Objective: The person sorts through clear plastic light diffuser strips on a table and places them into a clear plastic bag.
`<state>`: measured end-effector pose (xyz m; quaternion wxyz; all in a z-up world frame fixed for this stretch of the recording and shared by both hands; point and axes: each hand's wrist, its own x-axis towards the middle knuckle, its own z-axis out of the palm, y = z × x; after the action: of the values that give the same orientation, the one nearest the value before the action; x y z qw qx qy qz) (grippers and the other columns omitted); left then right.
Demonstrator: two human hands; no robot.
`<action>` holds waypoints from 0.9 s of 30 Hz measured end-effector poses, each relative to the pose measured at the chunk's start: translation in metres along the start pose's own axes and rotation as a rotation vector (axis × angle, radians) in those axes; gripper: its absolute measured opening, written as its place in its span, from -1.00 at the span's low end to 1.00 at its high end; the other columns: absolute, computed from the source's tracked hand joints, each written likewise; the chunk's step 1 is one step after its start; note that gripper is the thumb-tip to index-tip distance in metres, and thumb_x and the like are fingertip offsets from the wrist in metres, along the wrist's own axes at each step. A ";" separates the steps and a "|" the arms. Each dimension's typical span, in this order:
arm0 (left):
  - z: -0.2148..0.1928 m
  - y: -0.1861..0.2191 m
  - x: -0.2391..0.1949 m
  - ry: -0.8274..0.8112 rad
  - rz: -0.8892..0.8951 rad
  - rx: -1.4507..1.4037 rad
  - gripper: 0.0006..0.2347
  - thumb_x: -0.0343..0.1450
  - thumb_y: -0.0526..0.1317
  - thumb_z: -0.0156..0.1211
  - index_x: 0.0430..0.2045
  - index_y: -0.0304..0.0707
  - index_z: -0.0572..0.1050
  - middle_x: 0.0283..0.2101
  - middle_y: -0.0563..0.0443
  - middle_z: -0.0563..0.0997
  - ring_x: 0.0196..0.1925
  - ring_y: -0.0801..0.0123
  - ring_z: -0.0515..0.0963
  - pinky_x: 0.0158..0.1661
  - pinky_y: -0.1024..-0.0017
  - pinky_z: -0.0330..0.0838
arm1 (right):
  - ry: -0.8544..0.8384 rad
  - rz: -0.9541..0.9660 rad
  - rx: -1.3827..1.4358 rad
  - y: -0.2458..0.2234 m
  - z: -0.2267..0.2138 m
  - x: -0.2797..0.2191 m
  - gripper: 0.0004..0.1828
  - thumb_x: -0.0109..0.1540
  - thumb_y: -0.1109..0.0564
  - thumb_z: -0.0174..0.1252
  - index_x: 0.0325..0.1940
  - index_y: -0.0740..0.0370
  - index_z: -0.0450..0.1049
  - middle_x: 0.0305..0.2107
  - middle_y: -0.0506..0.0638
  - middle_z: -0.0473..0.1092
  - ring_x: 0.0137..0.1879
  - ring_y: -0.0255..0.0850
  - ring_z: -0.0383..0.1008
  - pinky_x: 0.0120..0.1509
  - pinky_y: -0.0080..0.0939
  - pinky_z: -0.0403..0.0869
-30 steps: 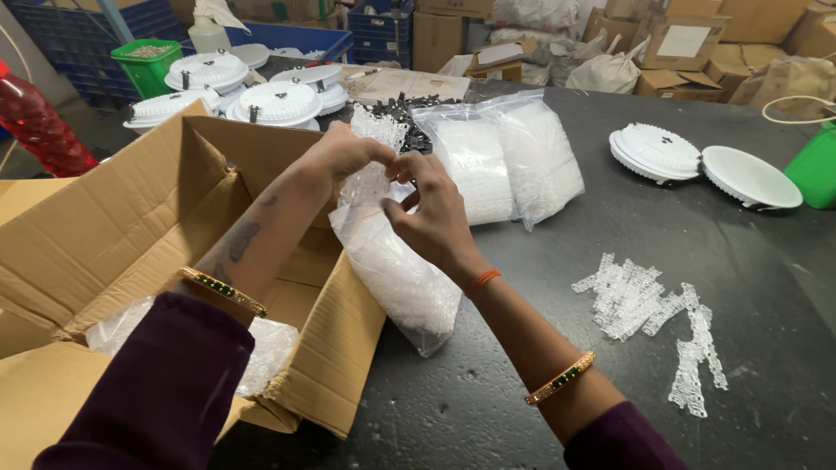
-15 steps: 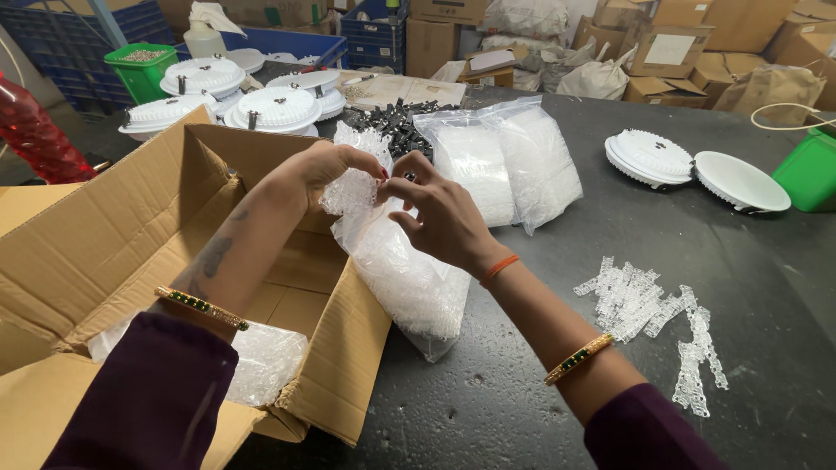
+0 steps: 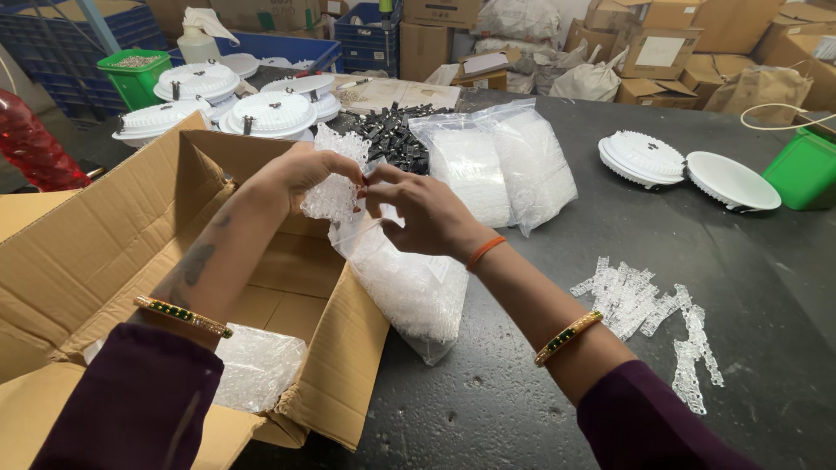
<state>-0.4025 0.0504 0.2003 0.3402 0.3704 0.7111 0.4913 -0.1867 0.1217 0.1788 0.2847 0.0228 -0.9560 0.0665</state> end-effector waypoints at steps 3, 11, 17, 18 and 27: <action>0.002 -0.002 0.002 0.009 0.028 -0.046 -0.78 0.11 -0.32 0.42 -0.45 -0.45 0.63 -0.27 -0.16 0.69 -0.24 0.26 0.69 -0.21 0.38 0.50 | -0.154 0.154 0.043 0.004 -0.007 -0.003 -0.83 0.15 0.18 0.27 -0.23 0.07 0.42 -0.25 -0.10 0.50 -0.27 -0.22 0.60 -0.17 -0.18 0.52; 0.038 0.013 -0.003 -0.019 0.001 -0.331 -0.80 0.15 -0.44 0.33 -0.42 -0.64 0.56 -0.32 -0.30 0.66 -0.34 0.09 0.73 -0.26 0.19 0.69 | 0.083 -0.037 0.049 0.021 -0.009 -0.007 -0.87 0.12 0.34 0.28 -0.30 0.23 0.48 -0.27 -0.03 0.47 -0.23 -0.13 0.57 -0.17 -0.20 0.57; 0.039 0.006 -0.011 -0.118 0.013 -0.250 -0.77 0.12 -0.45 0.34 -0.40 -0.61 0.58 -0.29 -0.29 0.67 -0.30 0.08 0.75 -0.29 0.16 0.70 | 0.084 0.044 0.009 0.020 -0.026 -0.006 -0.93 0.12 0.27 0.35 -0.33 0.25 0.59 -0.35 -0.01 0.51 -0.29 -0.10 0.57 -0.18 -0.11 0.52; 0.037 0.004 -0.013 -0.127 0.030 -0.174 -0.75 0.11 -0.44 0.35 -0.38 -0.58 0.59 -0.28 -0.26 0.68 -0.31 0.10 0.75 -0.30 0.18 0.69 | 0.084 0.040 -0.007 0.019 -0.028 -0.004 -0.92 0.11 0.26 0.36 -0.32 0.25 0.60 -0.34 0.00 0.52 -0.29 -0.10 0.57 -0.17 -0.11 0.53; 0.027 -0.002 -0.016 -0.406 -0.092 0.221 -0.63 0.13 -0.24 0.34 -0.22 -0.48 0.63 -0.24 -0.23 0.73 -0.28 0.16 0.74 -0.25 0.32 0.64 | 0.027 -0.031 -0.064 0.010 -0.037 0.007 -0.95 0.17 0.26 0.29 -0.37 0.26 0.54 -0.36 -0.01 0.52 -0.32 -0.14 0.58 -0.18 -0.14 0.54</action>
<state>-0.3723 0.0482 0.1924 0.4556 0.4639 0.6937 0.3099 -0.1729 0.1369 0.2120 0.2990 0.0276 -0.9533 0.0319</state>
